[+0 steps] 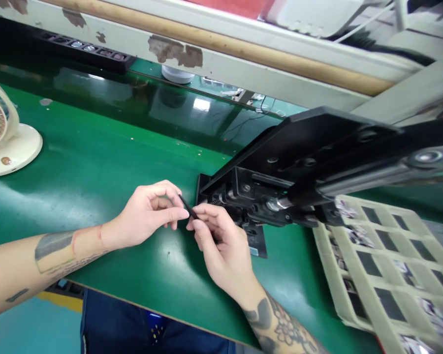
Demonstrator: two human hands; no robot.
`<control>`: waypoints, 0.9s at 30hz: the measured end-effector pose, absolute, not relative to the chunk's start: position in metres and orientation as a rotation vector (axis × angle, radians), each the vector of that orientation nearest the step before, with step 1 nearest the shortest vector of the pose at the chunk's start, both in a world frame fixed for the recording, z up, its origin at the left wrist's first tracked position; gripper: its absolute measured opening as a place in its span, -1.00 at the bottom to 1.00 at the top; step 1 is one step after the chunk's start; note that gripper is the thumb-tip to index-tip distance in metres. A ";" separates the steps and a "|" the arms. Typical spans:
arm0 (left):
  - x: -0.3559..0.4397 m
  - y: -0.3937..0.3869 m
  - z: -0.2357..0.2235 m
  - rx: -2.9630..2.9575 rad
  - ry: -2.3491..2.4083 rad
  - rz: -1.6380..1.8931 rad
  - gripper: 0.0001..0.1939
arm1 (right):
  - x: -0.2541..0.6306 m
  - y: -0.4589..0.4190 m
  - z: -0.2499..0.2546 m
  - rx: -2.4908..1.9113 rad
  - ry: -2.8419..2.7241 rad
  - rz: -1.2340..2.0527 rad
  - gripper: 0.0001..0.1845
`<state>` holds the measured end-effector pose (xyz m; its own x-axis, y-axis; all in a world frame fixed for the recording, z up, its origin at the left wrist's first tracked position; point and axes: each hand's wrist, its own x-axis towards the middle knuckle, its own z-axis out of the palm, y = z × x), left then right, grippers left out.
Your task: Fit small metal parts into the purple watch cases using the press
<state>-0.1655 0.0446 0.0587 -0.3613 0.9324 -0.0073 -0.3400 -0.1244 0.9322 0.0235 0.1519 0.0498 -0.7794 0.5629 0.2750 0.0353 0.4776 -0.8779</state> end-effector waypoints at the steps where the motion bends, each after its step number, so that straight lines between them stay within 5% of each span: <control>1: -0.166 0.045 0.057 0.757 1.155 1.659 -0.76 | 0.024 0.153 0.050 -0.489 -2.193 1.285 -0.84; 8: -0.170 0.044 0.059 0.888 1.200 1.603 -0.84 | 0.023 0.150 0.052 -0.462 -2.244 1.270 -0.72; 18: -0.168 0.038 0.061 0.925 1.243 1.560 -0.73 | 0.020 0.151 0.054 -0.407 -2.138 1.091 -0.85; 27: -0.169 0.036 0.065 1.104 1.353 1.576 -0.99 | 0.021 0.147 0.053 -0.322 -2.226 1.064 -0.86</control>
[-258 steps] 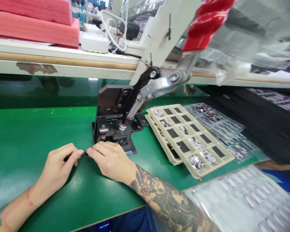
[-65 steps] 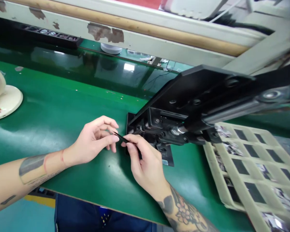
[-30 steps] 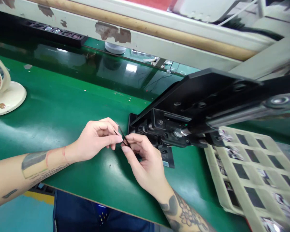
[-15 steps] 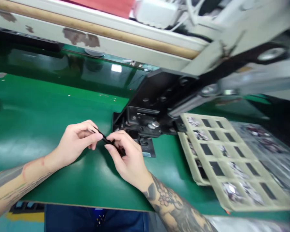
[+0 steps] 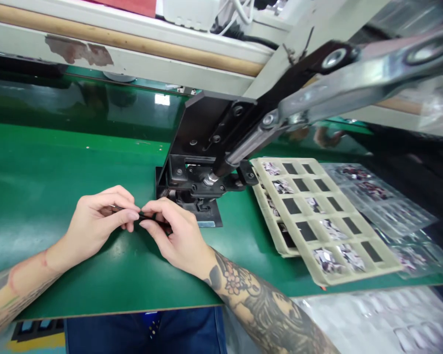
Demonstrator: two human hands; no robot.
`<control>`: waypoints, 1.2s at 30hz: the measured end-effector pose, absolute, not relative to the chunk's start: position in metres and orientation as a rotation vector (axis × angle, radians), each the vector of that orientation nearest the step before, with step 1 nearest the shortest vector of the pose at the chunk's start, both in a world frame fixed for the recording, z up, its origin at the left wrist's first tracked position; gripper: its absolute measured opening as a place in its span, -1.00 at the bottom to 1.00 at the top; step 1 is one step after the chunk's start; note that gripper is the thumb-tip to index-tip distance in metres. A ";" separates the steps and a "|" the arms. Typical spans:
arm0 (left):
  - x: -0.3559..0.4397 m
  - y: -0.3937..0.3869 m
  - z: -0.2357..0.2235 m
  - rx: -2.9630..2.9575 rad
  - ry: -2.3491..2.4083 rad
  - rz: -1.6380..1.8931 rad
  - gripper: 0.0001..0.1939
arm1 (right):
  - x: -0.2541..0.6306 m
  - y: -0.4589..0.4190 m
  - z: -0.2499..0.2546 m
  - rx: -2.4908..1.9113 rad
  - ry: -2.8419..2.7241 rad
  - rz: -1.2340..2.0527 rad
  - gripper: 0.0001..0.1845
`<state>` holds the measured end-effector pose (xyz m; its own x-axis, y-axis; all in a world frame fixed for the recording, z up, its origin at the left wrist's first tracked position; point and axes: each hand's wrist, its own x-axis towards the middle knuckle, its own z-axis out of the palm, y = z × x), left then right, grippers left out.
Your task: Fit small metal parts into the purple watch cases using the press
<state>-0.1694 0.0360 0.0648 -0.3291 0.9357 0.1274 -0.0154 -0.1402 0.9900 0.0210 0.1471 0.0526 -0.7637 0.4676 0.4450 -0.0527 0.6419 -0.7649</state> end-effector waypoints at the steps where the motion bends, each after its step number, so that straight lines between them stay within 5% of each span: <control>1: -0.169 0.037 0.065 1.085 1.320 1.575 -0.94 | 0.021 0.148 0.052 -0.318 -2.221 1.056 -0.89; 4: -0.168 0.038 0.064 1.032 1.197 1.550 -0.81 | 0.021 0.150 0.053 -0.365 -2.206 1.090 -0.81; 9: -0.172 0.039 0.063 1.045 1.294 1.558 -0.98 | 0.021 0.150 0.053 -0.339 -2.242 1.066 -0.73; 17: -0.168 0.042 0.064 0.976 1.182 1.622 -0.77 | 0.022 0.151 0.053 -0.323 -2.242 1.054 -0.74; 22: -0.168 0.044 0.062 0.961 1.237 1.663 -0.86 | 0.020 0.153 0.051 -0.271 -2.266 1.013 -0.68; 36: -0.169 0.046 0.059 0.902 1.241 1.659 -0.80 | 0.021 0.153 0.053 -0.282 -2.292 0.921 -0.77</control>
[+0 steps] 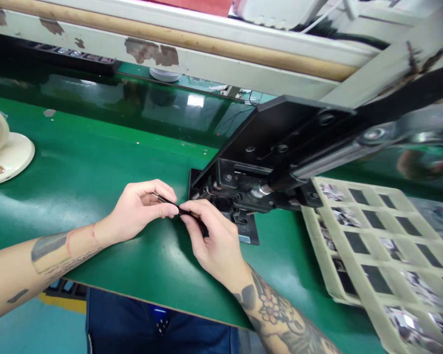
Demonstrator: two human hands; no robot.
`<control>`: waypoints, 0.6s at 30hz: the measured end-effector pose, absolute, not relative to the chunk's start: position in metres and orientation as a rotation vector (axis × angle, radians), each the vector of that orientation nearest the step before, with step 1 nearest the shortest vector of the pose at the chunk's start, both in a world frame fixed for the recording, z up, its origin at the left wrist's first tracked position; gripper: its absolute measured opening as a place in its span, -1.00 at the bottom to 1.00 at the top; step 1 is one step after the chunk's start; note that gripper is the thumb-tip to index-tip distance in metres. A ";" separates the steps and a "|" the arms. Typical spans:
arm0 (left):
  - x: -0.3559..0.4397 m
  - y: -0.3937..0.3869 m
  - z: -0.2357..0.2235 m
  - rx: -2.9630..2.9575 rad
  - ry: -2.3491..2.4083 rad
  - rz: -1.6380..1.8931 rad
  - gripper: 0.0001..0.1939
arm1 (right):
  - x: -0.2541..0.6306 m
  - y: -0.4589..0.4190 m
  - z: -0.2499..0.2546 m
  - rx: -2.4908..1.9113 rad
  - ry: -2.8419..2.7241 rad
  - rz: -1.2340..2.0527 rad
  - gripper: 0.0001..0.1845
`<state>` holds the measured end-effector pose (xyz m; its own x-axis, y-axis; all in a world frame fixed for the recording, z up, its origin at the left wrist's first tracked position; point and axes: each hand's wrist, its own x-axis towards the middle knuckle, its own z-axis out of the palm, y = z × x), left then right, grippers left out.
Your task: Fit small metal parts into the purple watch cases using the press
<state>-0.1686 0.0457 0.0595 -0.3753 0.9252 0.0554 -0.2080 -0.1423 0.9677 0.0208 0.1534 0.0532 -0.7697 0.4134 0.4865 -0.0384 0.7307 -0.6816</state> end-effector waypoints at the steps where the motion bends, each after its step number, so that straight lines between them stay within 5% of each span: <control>1: -0.168 0.046 0.059 0.907 1.212 1.655 -0.78 | 0.021 0.154 0.053 -0.291 -2.291 0.920 -0.75; 7: -0.169 0.046 0.059 0.936 1.190 1.657 -0.93 | 0.020 0.153 0.053 -0.309 -2.297 0.919 -0.77; 15: -0.169 0.044 0.058 0.961 1.140 1.640 -0.79 | 0.023 0.154 0.052 -0.292 -2.325 0.898 -0.70; 18: -0.170 0.045 0.055 0.984 1.218 1.629 -0.94 | 0.023 0.154 0.052 -0.287 -2.353 0.909 -0.74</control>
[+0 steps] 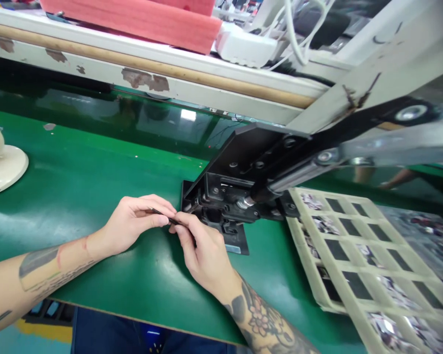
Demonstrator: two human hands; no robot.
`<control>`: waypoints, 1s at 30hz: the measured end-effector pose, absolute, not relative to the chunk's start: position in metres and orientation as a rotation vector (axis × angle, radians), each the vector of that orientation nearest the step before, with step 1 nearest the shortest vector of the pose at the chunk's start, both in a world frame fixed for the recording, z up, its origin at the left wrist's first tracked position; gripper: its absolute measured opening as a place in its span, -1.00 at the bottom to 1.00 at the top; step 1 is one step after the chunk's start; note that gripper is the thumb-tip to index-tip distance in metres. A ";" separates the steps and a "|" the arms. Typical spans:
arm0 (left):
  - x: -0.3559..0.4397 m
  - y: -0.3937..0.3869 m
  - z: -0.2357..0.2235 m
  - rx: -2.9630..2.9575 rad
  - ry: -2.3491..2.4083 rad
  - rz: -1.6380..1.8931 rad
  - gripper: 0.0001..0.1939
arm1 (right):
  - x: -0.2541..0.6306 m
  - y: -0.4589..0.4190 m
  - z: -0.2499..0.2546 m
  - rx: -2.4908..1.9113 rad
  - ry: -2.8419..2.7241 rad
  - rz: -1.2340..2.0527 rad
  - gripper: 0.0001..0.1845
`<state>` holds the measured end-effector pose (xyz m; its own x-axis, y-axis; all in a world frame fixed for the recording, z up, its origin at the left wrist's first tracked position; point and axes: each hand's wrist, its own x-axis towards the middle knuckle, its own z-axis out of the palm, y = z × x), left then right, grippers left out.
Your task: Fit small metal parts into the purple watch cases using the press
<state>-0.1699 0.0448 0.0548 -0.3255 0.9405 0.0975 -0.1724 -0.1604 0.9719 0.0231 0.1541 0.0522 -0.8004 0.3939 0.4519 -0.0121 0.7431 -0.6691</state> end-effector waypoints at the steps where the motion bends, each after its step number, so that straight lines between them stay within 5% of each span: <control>1: -0.170 0.045 0.054 0.978 1.243 1.640 -0.96 | 0.023 0.154 0.052 -0.287 -2.354 0.894 -0.78; 7: -0.169 0.047 0.054 0.904 1.090 1.634 -0.68 | 0.023 0.156 0.052 -0.296 -2.312 0.783 -0.75; 12: -0.170 0.049 0.052 0.934 1.199 1.627 -0.93 | 0.022 0.156 0.052 -0.282 -2.377 0.781 -0.77; 18: -0.168 0.052 0.050 0.881 1.113 1.638 -0.66 | 0.024 0.157 0.050 -0.283 -2.349 0.641 -0.81; 22: -0.169 0.053 0.049 0.921 1.131 1.627 -0.86 | 0.022 0.158 0.051 -0.273 -2.367 0.605 -0.83; 30: -0.169 0.064 0.026 0.811 1.149 1.478 -0.57 | 0.026 0.167 0.047 -0.290 -2.333 0.454 -0.85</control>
